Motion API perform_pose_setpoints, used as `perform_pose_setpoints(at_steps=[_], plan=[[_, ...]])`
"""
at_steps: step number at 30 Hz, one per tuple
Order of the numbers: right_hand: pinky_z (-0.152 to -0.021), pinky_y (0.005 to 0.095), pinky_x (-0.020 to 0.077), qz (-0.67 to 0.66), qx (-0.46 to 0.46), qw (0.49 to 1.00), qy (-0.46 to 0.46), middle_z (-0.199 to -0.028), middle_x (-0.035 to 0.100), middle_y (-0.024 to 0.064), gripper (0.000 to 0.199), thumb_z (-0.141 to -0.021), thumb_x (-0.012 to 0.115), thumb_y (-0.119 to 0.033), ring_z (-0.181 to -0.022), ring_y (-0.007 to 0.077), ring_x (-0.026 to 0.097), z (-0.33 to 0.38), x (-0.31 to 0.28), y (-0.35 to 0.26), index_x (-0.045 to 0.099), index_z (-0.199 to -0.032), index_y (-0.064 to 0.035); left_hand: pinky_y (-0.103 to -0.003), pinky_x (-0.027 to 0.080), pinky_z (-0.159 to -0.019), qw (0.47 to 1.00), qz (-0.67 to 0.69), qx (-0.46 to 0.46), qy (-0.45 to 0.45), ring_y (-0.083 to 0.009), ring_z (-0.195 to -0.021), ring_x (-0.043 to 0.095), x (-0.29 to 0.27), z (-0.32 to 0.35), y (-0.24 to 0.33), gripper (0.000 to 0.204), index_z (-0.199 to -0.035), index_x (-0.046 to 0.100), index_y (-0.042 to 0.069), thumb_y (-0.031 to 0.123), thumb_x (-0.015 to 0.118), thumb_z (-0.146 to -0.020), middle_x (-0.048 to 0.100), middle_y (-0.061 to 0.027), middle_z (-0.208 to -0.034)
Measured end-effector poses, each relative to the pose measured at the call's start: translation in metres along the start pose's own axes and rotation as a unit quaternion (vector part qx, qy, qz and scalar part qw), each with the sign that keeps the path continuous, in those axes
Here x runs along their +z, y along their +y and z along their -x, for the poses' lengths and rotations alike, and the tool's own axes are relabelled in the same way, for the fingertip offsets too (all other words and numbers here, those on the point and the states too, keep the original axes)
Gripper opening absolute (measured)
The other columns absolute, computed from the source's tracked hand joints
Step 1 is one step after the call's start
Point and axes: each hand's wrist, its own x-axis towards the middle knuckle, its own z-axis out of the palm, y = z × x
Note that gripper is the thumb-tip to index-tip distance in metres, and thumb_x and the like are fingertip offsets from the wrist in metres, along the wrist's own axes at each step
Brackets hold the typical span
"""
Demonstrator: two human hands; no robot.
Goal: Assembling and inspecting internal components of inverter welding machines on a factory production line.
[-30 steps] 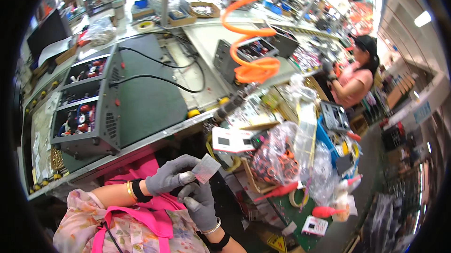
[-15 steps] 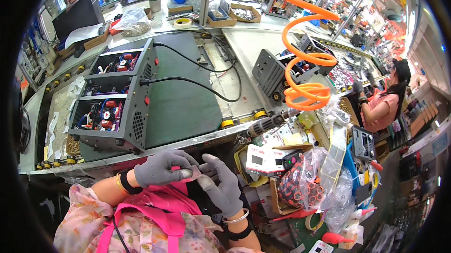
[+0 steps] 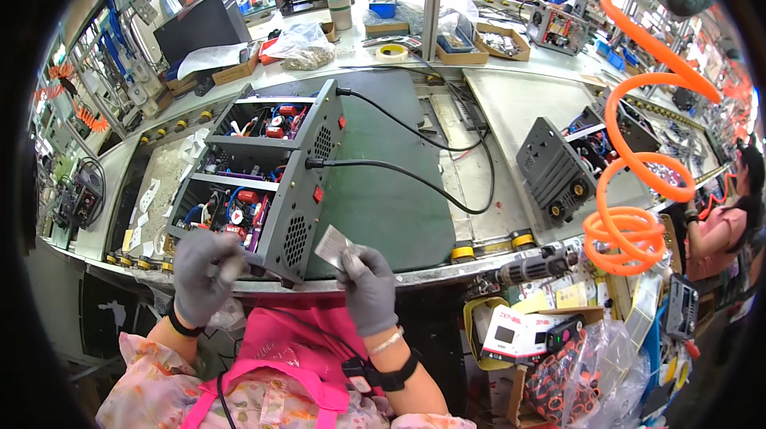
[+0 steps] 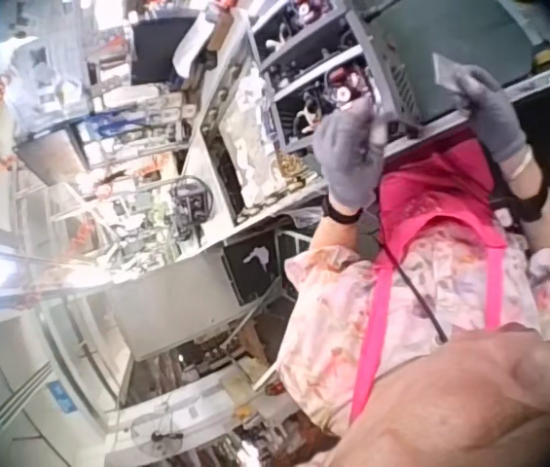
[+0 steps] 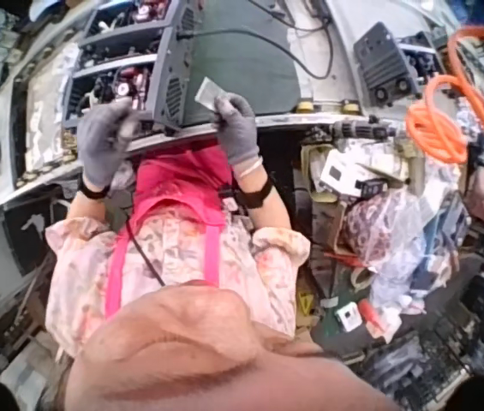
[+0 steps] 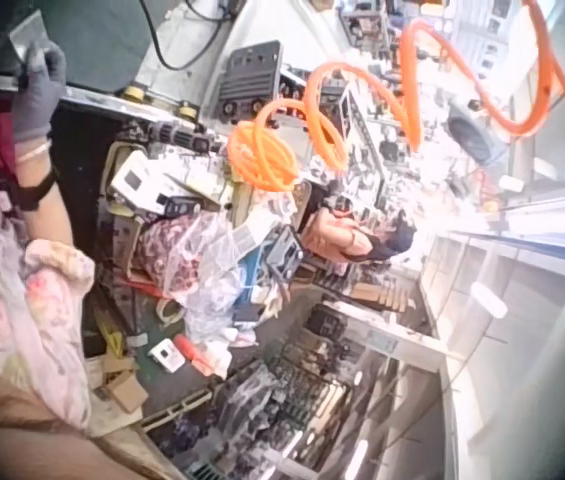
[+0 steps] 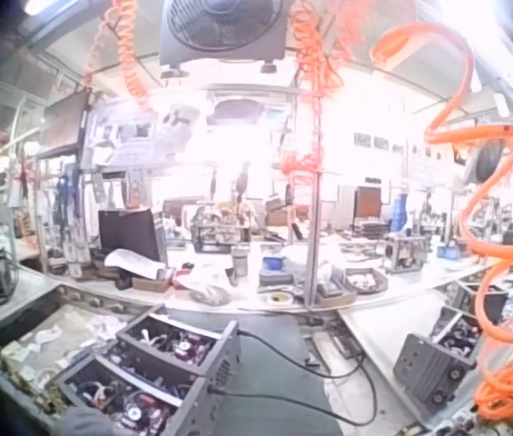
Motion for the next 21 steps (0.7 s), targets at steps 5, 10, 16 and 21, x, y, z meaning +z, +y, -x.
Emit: perform_pose_setpoints(at_steps=[5, 10, 16, 21], plan=[[-0.056, 0.0244, 0.0429, -0.061, 0.027, 0.994, -0.087, -0.083, 0.06, 0.0032, 0.017, -0.089, 0.066, -0.02, -0.066, 0.0106, 0.053, -0.064, 0.009, 0.037, 0.059, -0.099, -0.0078, -0.031, 0.046, -0.06, 0.99, -0.046, -0.111, 0.068, -0.0202, -0.065, 0.058, 0.014, -0.017, -0.041, 0.023, -0.1, 0.062, 0.001, 0.001, 0.066, -0.078, 0.061, -0.0074, -0.074], [-0.056, 0.0246, 0.0432, -0.051, 0.055, 0.995, -0.073, -0.083, 0.061, 0.0042, 0.018, -0.089, 0.066, -0.021, -0.065, 0.0118, 0.054, -0.102, 0.006, 0.049, 0.06, -0.099, -0.0076, -0.024, 0.044, -0.056, 0.964, 0.077, -0.255, 0.002, -0.0101, -0.065, 0.055, 0.032, -0.017, -0.057, 0.027, -0.105, 0.061, -0.001, 0.004, 0.066, -0.08, 0.058, -0.0057, -0.075], [-0.054, 0.0223, 0.0432, -0.076, 0.084, 0.99, -0.089, -0.077, 0.062, 0.0028, 0.013, -0.088, 0.068, -0.014, -0.064, 0.01, 0.055, -0.109, 0.011, 0.056, 0.064, -0.096, -0.0057, -0.023, 0.044, -0.056, 0.969, 0.054, -0.239, -0.022, -0.0116, -0.062, 0.054, 0.031, -0.02, -0.056, 0.027, -0.106, 0.061, -0.001, 0.008, 0.067, -0.081, 0.054, -0.0057, -0.075], [-0.054, 0.0216, 0.0424, -0.067, 0.099, 0.989, -0.082, -0.078, 0.062, 0.0032, 0.014, -0.087, 0.068, -0.014, -0.064, 0.0097, 0.054, -0.109, 0.015, 0.054, 0.064, -0.096, -0.0048, -0.023, 0.044, -0.054, 0.973, 0.017, -0.227, -0.029, -0.0123, -0.061, 0.055, 0.033, -0.022, -0.053, 0.028, -0.107, 0.061, 0.0, 0.01, 0.067, -0.082, 0.054, -0.0065, -0.077]])
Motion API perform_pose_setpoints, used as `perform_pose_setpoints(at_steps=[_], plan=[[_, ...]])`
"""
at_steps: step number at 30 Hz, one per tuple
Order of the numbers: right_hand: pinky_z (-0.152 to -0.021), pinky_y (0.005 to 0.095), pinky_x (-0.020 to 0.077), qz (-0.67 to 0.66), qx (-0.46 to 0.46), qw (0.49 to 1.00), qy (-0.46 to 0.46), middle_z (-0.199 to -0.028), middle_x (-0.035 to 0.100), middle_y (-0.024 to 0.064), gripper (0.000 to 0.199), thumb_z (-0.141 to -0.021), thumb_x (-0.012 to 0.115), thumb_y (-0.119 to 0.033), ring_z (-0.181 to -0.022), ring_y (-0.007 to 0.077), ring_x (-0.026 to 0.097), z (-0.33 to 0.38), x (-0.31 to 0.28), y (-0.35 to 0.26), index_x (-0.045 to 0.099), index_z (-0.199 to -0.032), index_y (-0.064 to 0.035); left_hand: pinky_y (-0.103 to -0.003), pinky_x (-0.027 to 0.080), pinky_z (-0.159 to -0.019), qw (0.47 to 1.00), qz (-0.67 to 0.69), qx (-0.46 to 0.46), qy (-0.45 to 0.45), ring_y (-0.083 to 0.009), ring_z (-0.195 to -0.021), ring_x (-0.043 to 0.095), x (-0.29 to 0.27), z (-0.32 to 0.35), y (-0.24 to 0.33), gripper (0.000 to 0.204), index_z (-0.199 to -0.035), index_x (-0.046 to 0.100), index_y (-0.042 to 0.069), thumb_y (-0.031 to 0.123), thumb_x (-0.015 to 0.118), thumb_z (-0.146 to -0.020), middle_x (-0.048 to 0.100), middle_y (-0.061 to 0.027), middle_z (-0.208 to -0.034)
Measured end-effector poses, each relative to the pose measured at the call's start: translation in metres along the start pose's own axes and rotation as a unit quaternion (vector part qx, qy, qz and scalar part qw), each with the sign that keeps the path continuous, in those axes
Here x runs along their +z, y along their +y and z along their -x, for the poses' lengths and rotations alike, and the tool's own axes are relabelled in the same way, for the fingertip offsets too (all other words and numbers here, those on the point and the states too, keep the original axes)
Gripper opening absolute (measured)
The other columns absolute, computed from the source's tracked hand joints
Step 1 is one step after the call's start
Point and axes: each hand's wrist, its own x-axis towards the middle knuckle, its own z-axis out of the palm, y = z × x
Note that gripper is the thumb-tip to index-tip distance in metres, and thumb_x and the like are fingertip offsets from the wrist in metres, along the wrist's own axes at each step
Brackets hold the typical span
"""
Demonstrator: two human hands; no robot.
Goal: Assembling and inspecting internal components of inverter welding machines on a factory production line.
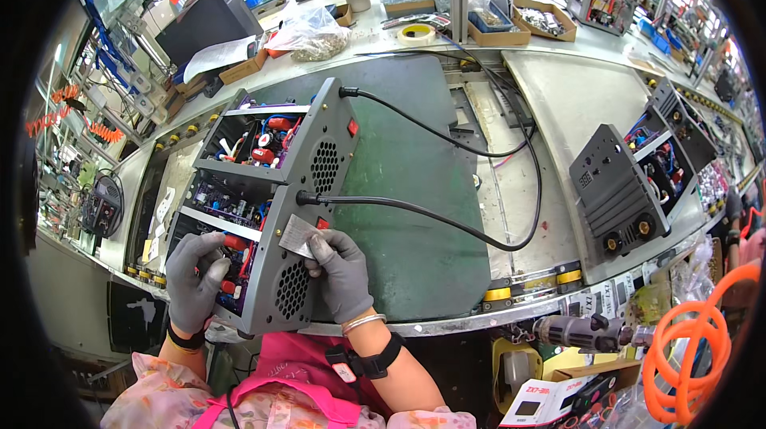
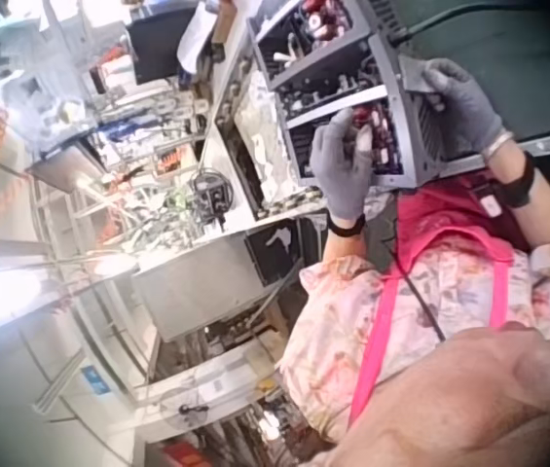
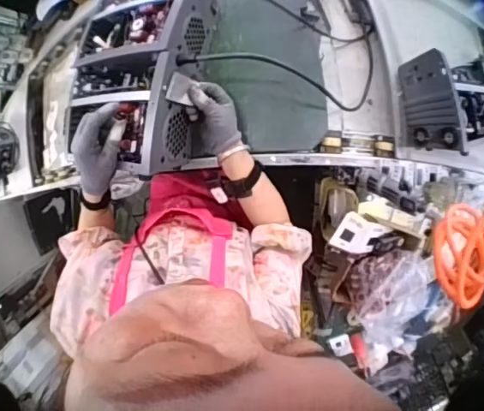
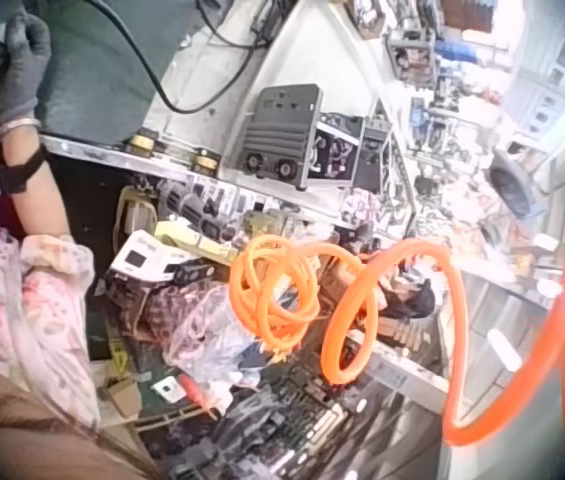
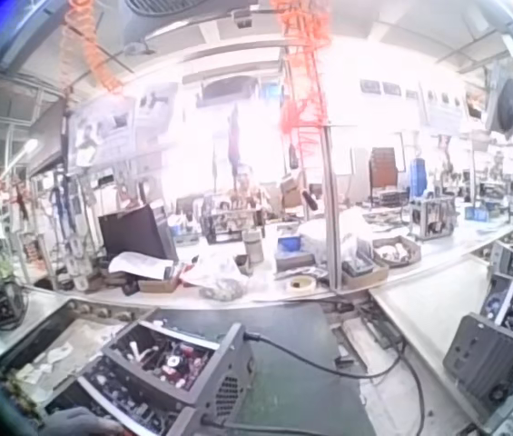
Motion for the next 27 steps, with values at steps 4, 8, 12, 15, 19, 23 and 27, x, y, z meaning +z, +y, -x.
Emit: perform_pose_setpoints(at_steps=[4, 8, 12, 15, 19, 23, 27], plan=[[-0.054, 0.0208, 0.042, 0.017, 0.009, 1.0, 0.0, -0.079, 0.063, 0.0032, 0.014, -0.088, 0.067, -0.014, -0.064, 0.0085, 0.054, 0.001, 0.001, -0.001, 0.063, -0.097, -0.0037, -0.023, 0.044, -0.052, 1.0, -0.009, 0.007, 0.002, -0.0129, -0.061, 0.055, 0.001, 0.001, -0.001, 0.029, -0.108, 0.061, 0.001, 0.012, 0.068, -0.082, 0.054, -0.0074, -0.078], [-0.053, 0.0183, 0.0415, 0.037, 0.019, 0.999, 0.019, -0.081, 0.063, 0.0027, 0.017, -0.088, 0.067, -0.014, -0.063, 0.0061, 0.055, 0.0, 0.001, 0.0, 0.063, -0.099, -0.0029, -0.024, 0.043, -0.052, 1.0, -0.017, 0.019, 0.002, -0.0128, -0.061, 0.055, 0.002, 0.0, -0.001, 0.031, -0.109, 0.061, 0.001, 0.016, 0.069, -0.083, 0.054, -0.0074, -0.078], [-0.053, 0.0169, 0.0412, 0.045, 0.017, 0.999, 0.013, -0.081, 0.063, 0.0024, 0.019, -0.088, 0.067, -0.015, -0.063, 0.005, 0.055, -0.001, 0.001, -0.001, 0.063, -0.101, -0.0023, -0.024, 0.042, -0.055, 1.0, -0.022, 0.0, -0.006, -0.0119, -0.063, 0.052, 0.002, 0.001, 0.002, 0.033, -0.108, 0.061, -0.001, 0.021, 0.068, -0.085, 0.052, -0.0064, -0.08], [-0.053, 0.017, 0.0409, 0.05, 0.026, 0.998, 0.018, -0.081, 0.063, 0.0024, 0.021, -0.088, 0.067, -0.016, -0.063, 0.0049, 0.054, -0.001, 0.003, -0.003, 0.063, -0.103, -0.0016, -0.024, 0.041, -0.06, 1.0, -0.016, -0.02, -0.013, -0.0111, -0.065, 0.05, 0.002, 0.002, 0.004, 0.034, -0.108, 0.06, -0.003, 0.023, 0.066, -0.086, 0.05, -0.0053, -0.081], [-0.053, 0.018, 0.0394, 0.067, 0.025, 0.997, 0.018, -0.076, 0.061, 0.0017, 0.019, -0.089, 0.066, -0.016, -0.061, 0.0052, 0.051, 0.0, 0.008, -0.005, 0.062, -0.101, -0.0023, -0.024, 0.041, -0.06, 1.0, -0.017, -0.009, -0.013, -0.0111, -0.065, 0.049, 0.002, 0.001, 0.004, 0.033, -0.108, 0.06, -0.002, 0.021, 0.066, -0.086, 0.05, -0.0053, -0.081], [-0.054, 0.0187, 0.0395, 0.093, 0.014, 0.995, 0.033, -0.075, 0.06, 0.0019, 0.017, -0.089, 0.065, -0.016, -0.062, 0.0057, 0.051, 0.002, 0.011, -0.004, 0.061, -0.098, -0.0031, -0.024, 0.042, -0.054, 1.0, -0.026, 0.015, -0.007, -0.0128, -0.062, 0.054, 0.002, -0.001, 0.003, 0.034, -0.109, 0.061, 0.0, 0.024, 0.069, -0.085, 0.052, -0.007, -0.079], [-0.056, 0.0201, 0.0432, 0.171, -0.024, 0.983, 0.066, -0.079, 0.061, 0.0015, 0.021, -0.089, 0.066, -0.018, -0.064, 0.0058, 0.054, 0.002, 0.019, 0.006, 0.06, -0.1, -0.0017, -0.024, 0.043, -0.055, 0.999, -0.028, 0.015, -0.006, -0.0133, -0.063, 0.055, 0.002, -0.001, 0.004, 0.034, -0.108, 0.061, -0.001, 0.024, 0.069, -0.085, 0.053, -0.0073, -0.08]])
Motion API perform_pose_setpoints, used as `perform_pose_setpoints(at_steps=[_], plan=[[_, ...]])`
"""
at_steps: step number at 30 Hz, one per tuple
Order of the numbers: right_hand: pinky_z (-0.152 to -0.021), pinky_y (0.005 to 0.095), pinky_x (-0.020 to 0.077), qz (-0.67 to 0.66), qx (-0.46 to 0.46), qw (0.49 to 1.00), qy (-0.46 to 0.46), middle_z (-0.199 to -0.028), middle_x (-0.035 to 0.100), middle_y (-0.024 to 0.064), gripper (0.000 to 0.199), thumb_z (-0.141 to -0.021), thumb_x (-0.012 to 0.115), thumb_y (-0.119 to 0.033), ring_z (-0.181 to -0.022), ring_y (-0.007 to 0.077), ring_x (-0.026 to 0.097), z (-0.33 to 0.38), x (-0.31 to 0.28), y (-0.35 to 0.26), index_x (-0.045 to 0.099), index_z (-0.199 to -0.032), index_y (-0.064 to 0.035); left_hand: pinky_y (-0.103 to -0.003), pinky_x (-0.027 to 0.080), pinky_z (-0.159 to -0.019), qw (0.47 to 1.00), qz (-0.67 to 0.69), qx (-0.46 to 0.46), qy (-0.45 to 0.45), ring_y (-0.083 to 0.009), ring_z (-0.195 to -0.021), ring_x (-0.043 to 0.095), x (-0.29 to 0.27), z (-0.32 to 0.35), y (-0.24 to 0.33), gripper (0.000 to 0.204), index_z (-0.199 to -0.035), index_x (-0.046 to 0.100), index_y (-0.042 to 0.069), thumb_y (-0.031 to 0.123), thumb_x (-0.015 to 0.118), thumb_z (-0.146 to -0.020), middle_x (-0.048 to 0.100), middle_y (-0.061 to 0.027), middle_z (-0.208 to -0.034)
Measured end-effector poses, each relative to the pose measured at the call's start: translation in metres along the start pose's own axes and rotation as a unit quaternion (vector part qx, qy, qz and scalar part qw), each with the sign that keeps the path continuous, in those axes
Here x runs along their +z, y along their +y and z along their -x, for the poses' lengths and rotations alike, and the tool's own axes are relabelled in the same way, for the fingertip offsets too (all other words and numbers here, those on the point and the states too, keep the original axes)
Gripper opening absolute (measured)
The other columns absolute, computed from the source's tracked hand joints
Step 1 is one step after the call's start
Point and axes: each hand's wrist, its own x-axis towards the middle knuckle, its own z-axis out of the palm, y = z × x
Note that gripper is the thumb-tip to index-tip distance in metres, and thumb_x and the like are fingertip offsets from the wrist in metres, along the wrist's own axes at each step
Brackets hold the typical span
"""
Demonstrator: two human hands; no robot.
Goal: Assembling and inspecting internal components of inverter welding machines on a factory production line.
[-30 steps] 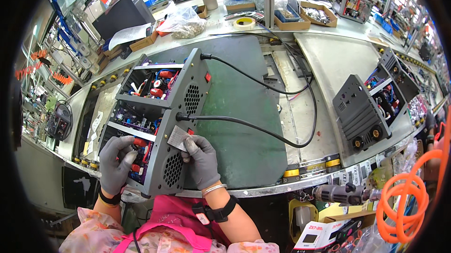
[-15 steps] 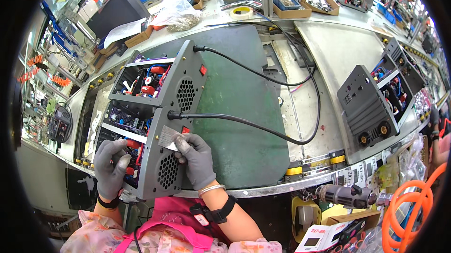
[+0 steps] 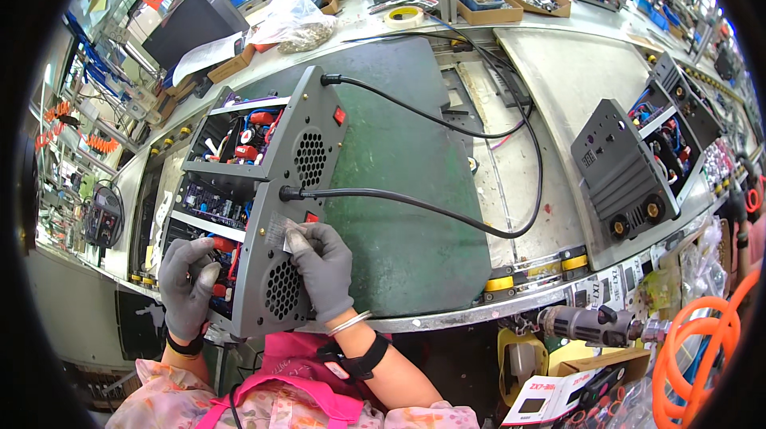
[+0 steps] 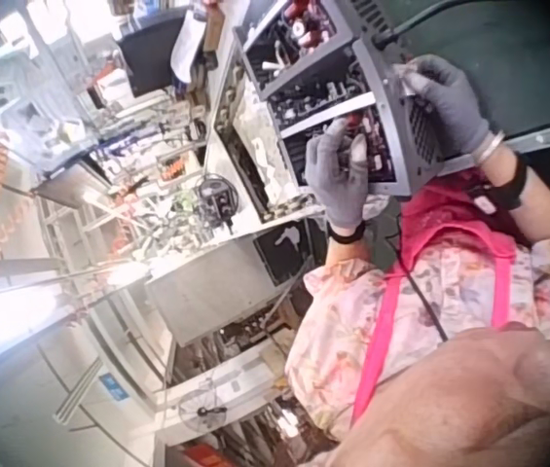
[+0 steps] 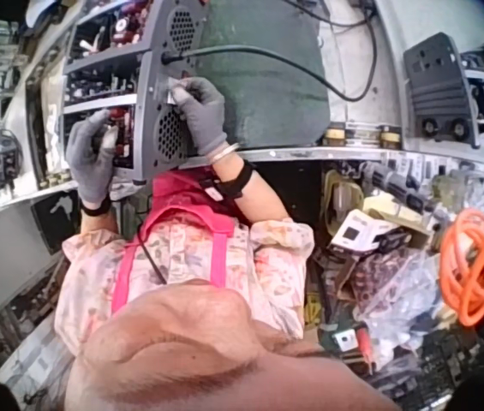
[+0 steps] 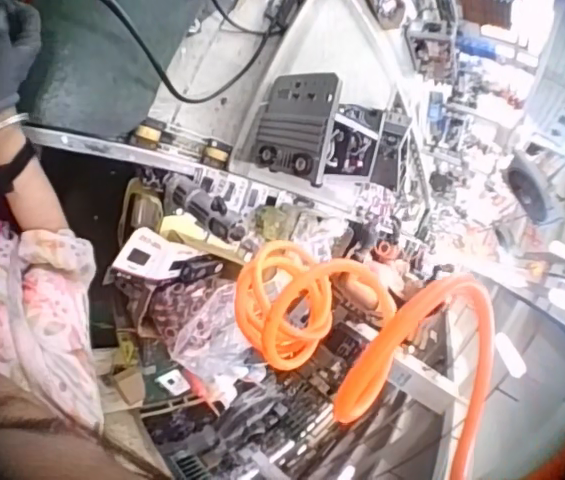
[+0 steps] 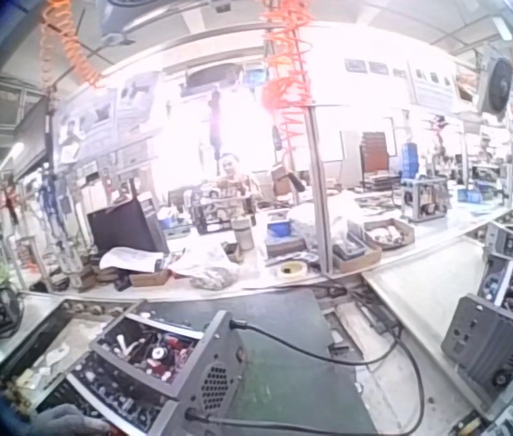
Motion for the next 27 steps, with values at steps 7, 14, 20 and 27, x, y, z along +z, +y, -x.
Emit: perform_pose_setpoints(at_steps=[7, 14, 20, 27], plan=[[-0.065, 0.0358, 0.0508, 0.544, -0.25, 0.798, 0.073, -0.098, 0.063, 0.0141, 0.043, -0.085, 0.065, -0.024, -0.077, 0.027, 0.062, 0.009, -0.009, -0.01, 0.049, -0.12, -0.0025, -0.024, 0.044, -0.055, 1.0, 0.012, 0.004, 0.016, -0.0147, -0.063, 0.056, 0.001, 0.002, -0.001, 0.03, -0.107, 0.062, 0.0, 0.016, 0.068, -0.083, 0.055, -0.0084, -0.08], [-0.109, 0.049, 0.0248, 0.715, -0.331, 0.616, 0.016, -0.145, 0.038, 0.0126, 0.055, -0.087, 0.041, -0.013, -0.136, 0.0315, 0.033, 0.035, 0.003, 0.001, 0.034, -0.141, -0.0025, -0.025, 0.043, -0.053, 0.999, 0.026, 0.015, 0.032, -0.0148, -0.063, 0.056, 0.001, 0.002, 0.0, 0.027, -0.105, 0.062, 0.001, 0.01, 0.069, -0.08, 0.055, -0.0089, -0.08], [-0.104, 0.0472, 0.0323, 0.713, -0.269, 0.648, -0.004, -0.133, 0.048, 0.018, 0.06, -0.08, 0.055, -0.01, -0.126, 0.0369, 0.042, 0.099, -0.031, -0.02, 0.038, -0.136, 0.0002, -0.028, 0.04, -0.053, 1.0, -0.009, 0.014, 0.026, -0.0167, -0.061, 0.051, -0.001, 0.006, -0.006, 0.023, -0.1, 0.063, 0.002, 0.006, 0.066, -0.077, 0.053, -0.0079, -0.078], [-0.086, 0.0307, 0.0505, 0.386, -0.137, 0.88, 0.239, -0.108, 0.065, 0.0129, 0.035, -0.091, 0.058, -0.014, -0.099, 0.0178, 0.062, 0.291, -0.134, -0.054, 0.054, -0.123, 0.0015, -0.027, 0.046, -0.075, 0.989, 0.15, 0.001, -0.009, -0.0172, -0.085, 0.057, 0.009, 0.008, -0.014, 0.022, -0.106, 0.061, -0.001, 0.001, 0.055, -0.085, 0.055, -0.0083, -0.094]])
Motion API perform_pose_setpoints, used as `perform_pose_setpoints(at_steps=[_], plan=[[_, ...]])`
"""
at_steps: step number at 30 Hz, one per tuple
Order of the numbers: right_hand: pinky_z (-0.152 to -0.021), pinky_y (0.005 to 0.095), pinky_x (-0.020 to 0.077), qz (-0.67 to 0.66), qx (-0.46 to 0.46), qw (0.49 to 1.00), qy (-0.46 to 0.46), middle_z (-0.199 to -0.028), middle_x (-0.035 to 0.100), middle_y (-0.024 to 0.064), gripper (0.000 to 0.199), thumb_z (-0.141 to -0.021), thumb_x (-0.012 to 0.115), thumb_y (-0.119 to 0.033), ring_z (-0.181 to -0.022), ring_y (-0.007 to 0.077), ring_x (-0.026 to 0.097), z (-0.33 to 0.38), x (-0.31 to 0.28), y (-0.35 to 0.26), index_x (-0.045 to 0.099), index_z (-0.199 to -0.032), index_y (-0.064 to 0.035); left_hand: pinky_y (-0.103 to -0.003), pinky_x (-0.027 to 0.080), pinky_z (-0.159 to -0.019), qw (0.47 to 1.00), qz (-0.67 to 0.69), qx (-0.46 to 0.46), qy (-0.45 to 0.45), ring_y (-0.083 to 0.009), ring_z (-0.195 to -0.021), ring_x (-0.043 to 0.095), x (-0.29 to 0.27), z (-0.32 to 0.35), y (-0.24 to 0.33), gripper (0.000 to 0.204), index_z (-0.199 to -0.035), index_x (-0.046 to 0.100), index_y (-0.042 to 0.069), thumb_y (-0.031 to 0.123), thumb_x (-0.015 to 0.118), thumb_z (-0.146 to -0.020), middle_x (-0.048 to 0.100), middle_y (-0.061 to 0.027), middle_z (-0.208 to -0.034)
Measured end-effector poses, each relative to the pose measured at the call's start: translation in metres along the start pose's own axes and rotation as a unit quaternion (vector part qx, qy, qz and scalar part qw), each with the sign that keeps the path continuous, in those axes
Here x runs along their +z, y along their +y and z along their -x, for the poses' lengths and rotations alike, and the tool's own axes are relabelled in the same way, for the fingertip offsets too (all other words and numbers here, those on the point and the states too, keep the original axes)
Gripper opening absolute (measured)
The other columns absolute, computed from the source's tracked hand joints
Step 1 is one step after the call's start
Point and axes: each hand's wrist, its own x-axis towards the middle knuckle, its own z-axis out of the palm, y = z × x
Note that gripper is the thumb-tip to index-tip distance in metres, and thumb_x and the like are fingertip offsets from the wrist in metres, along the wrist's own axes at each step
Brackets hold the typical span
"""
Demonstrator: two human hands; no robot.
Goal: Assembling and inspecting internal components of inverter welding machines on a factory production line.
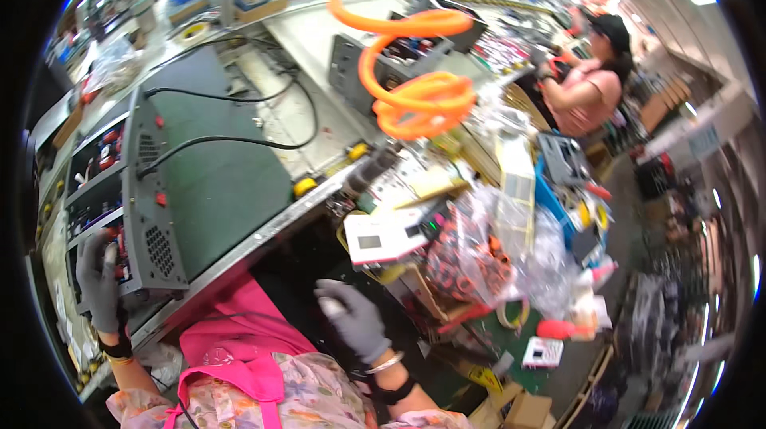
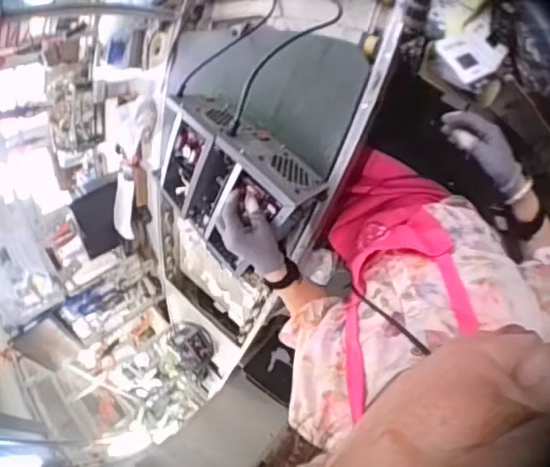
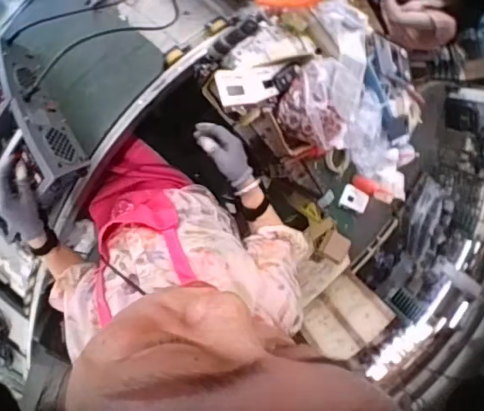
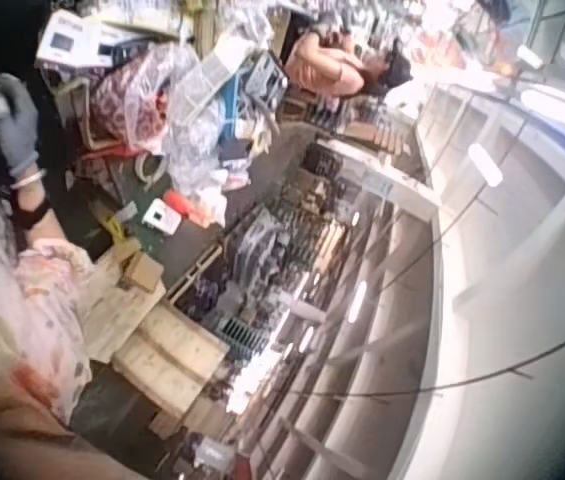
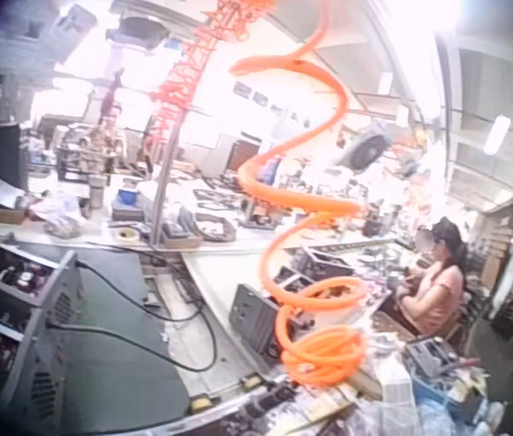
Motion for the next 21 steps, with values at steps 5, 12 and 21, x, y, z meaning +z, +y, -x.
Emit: perform_pose_setpoints(at_steps=[5, 12, 21], plan=[[-0.074, 0.0313, 0.0514, -0.227, 0.155, 0.874, 0.401, -0.1, 0.066, 0.0064, 0.04, -0.09, 0.062, -0.037, -0.084, 0.0193, 0.063, 0.112, -0.089, 0.072, 0.059, -0.115, -0.0057, -0.026, 0.045, -0.075, 0.999, -0.027, 0.031, -0.028, -0.0161, -0.086, 0.055, -0.007, 0.001, -0.004, 0.021, -0.107, 0.059, -0.002, 0.005, 0.055, -0.088, 0.053, -0.0078, -0.097], [-0.075, 0.0328, 0.0475, -0.317, 0.087, 0.659, 0.677, -0.109, 0.061, 0.0057, 0.067, -0.084, 0.05, -0.068, -0.086, 0.0176, 0.056, 0.195, -0.131, 0.134, 0.06, -0.111, -0.0076, -0.029, 0.046, -0.076, 0.996, -0.015, 0.091, -0.021, -0.0193, -0.088, 0.055, -0.008, 0.002, -0.012, 0.021, -0.107, 0.059, -0.002, 0.006, 0.055, -0.088, 0.054, -0.0088, -0.098], [-0.065, 0.0282, 0.0471, -0.342, 0.022, 0.579, 0.74, -0.093, 0.064, 0.0055, 0.05, -0.088, 0.054, -0.055, -0.073, 0.0142, 0.057, 0.184, -0.164, 0.104, 0.062, -0.092, -0.0058, -0.027, 0.046, -0.076, 0.995, 0.007, 0.093, -0.042, -0.0166, -0.087, 0.056, -0.011, 0.003, -0.018, 0.023, -0.109, 0.059, -0.001, 0.002, 0.055, -0.087, 0.054, -0.0079, -0.097]])
